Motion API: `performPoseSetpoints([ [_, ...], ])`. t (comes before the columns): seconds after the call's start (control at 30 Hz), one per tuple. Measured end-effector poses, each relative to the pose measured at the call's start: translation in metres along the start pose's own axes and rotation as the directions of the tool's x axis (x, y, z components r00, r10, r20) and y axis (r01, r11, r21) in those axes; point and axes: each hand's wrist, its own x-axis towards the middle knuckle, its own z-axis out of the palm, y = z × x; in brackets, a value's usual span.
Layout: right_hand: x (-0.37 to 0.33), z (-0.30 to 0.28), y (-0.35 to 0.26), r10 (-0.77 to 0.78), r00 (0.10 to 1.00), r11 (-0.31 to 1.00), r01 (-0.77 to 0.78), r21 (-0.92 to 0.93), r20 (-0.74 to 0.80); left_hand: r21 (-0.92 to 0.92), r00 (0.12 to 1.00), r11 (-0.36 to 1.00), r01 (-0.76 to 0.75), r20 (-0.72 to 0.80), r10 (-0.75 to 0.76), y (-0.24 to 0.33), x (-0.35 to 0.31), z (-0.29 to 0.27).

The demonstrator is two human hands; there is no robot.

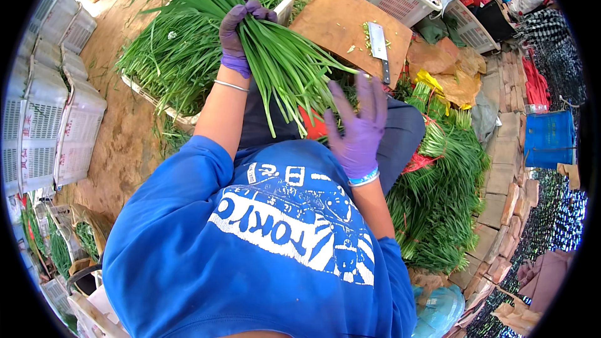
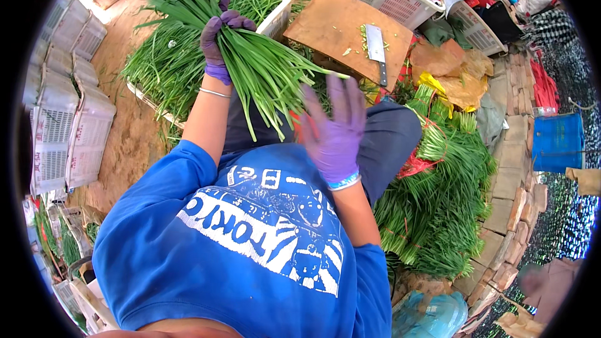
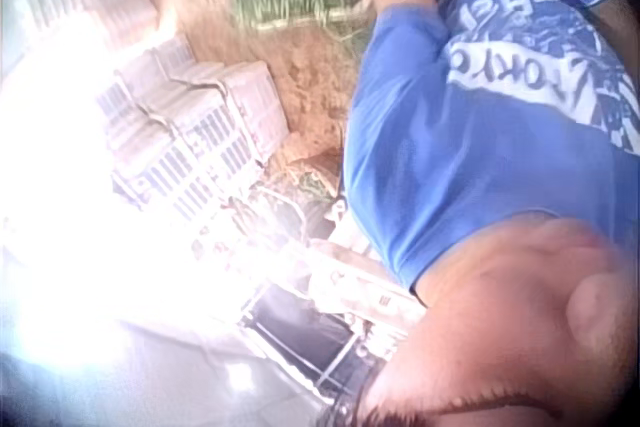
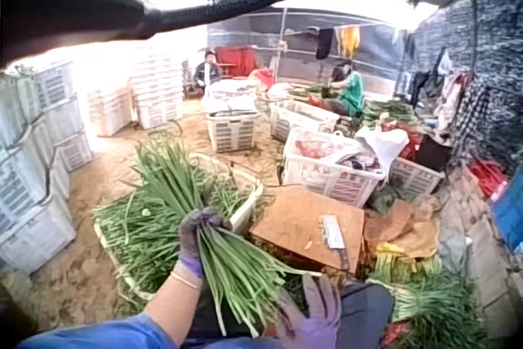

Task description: The person, wearing gloves, sorts through a pile of green onions, trimming the roots with a cleaver and bundling them together.

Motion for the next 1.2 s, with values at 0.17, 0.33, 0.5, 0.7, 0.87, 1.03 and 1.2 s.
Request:
performPoseSetpoints([
  [0.17,0.013,0.024,-0.004,-0.076,0.987,0.994,0.086,-0.069,0.138,0.121,0.999,0.991,0.049,-0.027,-0.046,-0.020,0.003,0.009],
  [0.33,-0.002,0.025,-0.005,-0.148,0.980,0.988,0.140,0.070,0.132,0.061,0.997,0.995,0.075,-0.014,-0.074,-0.018,-0.005,0.001],
  [0.5,-0.016,0.007,-0.010,-0.168,0.962,0.982,0.145,0.119,0.216,0.070,0.997,0.997,0.027,-0.070,-0.022,-0.013,-0.010,-0.003],
  [0.7,-0.036,-0.010,-0.003,-0.131,0.951,0.989,0.107,0.099,0.279,-0.093,0.996,0.993,-0.077,-0.047,0.073,0.004,-0.006,-0.005],
  [0.87,-0.050,-0.020,0.018,0.004,0.977,1.000,-0.008,0.019,0.213,-0.024,0.997,0.997,-0.075,0.022,0.075,0.015,-0.003,-0.010],
  [1.03,-0.061,-0.023,0.041,0.151,0.985,0.987,-0.144,-0.077,0.088,-0.053,0.997,0.997,-0.058,0.043,0.061,0.011,-0.002,-0.013],
  [1.2,-0.072,-0.024,0.064,0.336,0.938,0.941,-0.331,-0.072,0.078,-0.135,0.993,0.984,-0.113,0.025,0.118,0.013,-0.001,-0.013],
])
